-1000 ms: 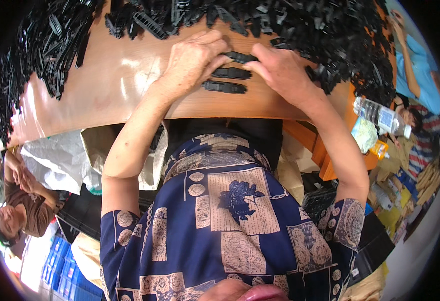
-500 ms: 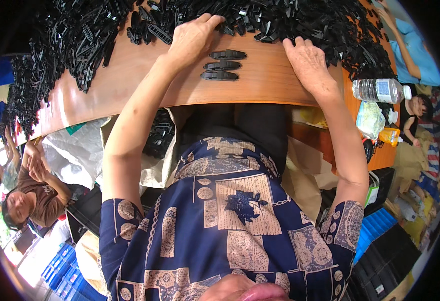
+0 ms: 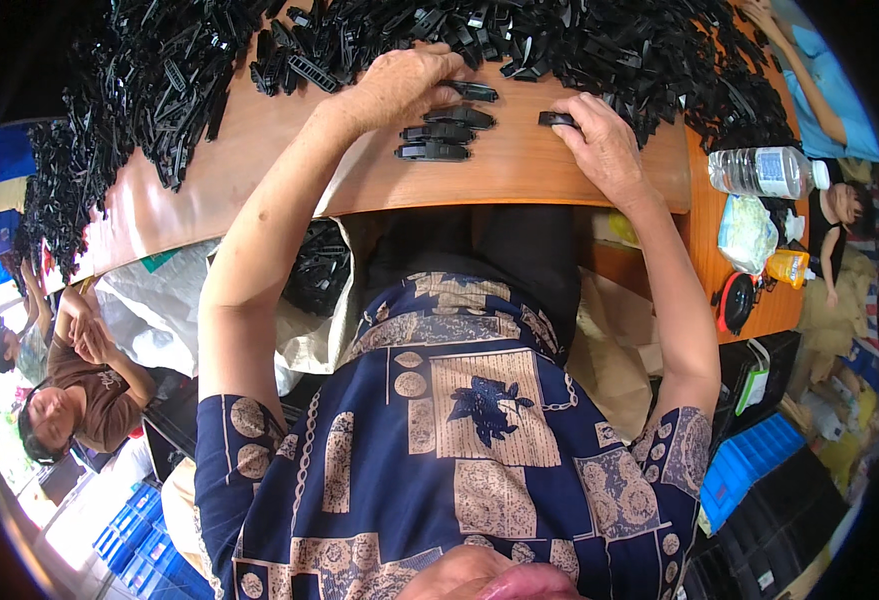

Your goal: The person empties plastic parts from a container onto the table, picks up individual pieces, and connects them together by hand.

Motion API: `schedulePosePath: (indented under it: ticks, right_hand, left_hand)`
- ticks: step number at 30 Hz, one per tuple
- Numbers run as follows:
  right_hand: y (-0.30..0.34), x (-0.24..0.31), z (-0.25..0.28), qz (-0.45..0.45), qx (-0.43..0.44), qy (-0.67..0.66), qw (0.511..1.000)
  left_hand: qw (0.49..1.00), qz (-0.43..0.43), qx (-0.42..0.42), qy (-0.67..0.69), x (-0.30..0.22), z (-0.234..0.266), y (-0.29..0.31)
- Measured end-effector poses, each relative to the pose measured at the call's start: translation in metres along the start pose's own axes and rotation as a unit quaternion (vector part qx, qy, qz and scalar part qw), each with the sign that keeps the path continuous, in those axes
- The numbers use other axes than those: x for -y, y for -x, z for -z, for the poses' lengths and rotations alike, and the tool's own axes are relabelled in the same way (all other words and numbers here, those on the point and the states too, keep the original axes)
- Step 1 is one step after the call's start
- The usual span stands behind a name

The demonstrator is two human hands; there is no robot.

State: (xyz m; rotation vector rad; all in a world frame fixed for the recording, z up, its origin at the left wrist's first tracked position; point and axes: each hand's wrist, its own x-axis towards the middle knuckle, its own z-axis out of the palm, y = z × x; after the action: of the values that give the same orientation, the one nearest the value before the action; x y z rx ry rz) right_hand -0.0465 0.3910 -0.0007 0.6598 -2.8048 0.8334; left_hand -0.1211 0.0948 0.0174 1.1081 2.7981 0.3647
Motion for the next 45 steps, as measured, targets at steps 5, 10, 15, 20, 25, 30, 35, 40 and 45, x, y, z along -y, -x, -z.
schedulePosePath:
  ticks: [5,10,15,20,25,30,35,40,45]
  right_hand:
    - [-0.006,0.019,0.012,0.045,0.038,0.154,0.986]
    - [-0.029,0.034,0.011,0.038,-0.011,0.038,0.998]
    - [-0.057,0.040,-0.006,0.081,0.008,0.025,0.996]
    - [-0.060,0.044,-0.006,0.083,0.100,0.050,0.990]
    - [-0.063,0.054,-0.005,0.062,0.151,0.074,0.984]
    - [-0.063,0.053,-0.030,0.030,0.086,0.037,0.995]
    - [-0.073,0.046,-0.043,0.036,0.056,0.061,0.996]
    - [-0.083,0.042,-0.056,-0.010,0.070,0.043,0.997]
    - [-0.082,0.043,-0.047,0.018,0.108,0.032,0.994]
  left_hand:
    - [0.994,-0.052,-0.088,0.042,0.007,-0.012,0.005]
    - [0.982,0.016,-0.172,0.072,0.000,-0.025,0.021]
    - [0.968,-0.011,-0.213,0.129,0.004,-0.031,0.021]
    - [0.959,-0.020,-0.226,0.171,0.003,-0.036,0.026]
    - [0.957,-0.037,-0.223,0.180,0.001,-0.031,0.028]
    - [0.958,-0.036,-0.227,0.173,0.006,-0.034,0.025]
    - [0.959,-0.052,-0.238,0.147,0.019,-0.037,0.015]
    - [0.966,-0.038,-0.203,0.156,0.035,-0.043,0.011]
    - [0.970,0.014,-0.213,0.119,0.022,-0.052,0.022]
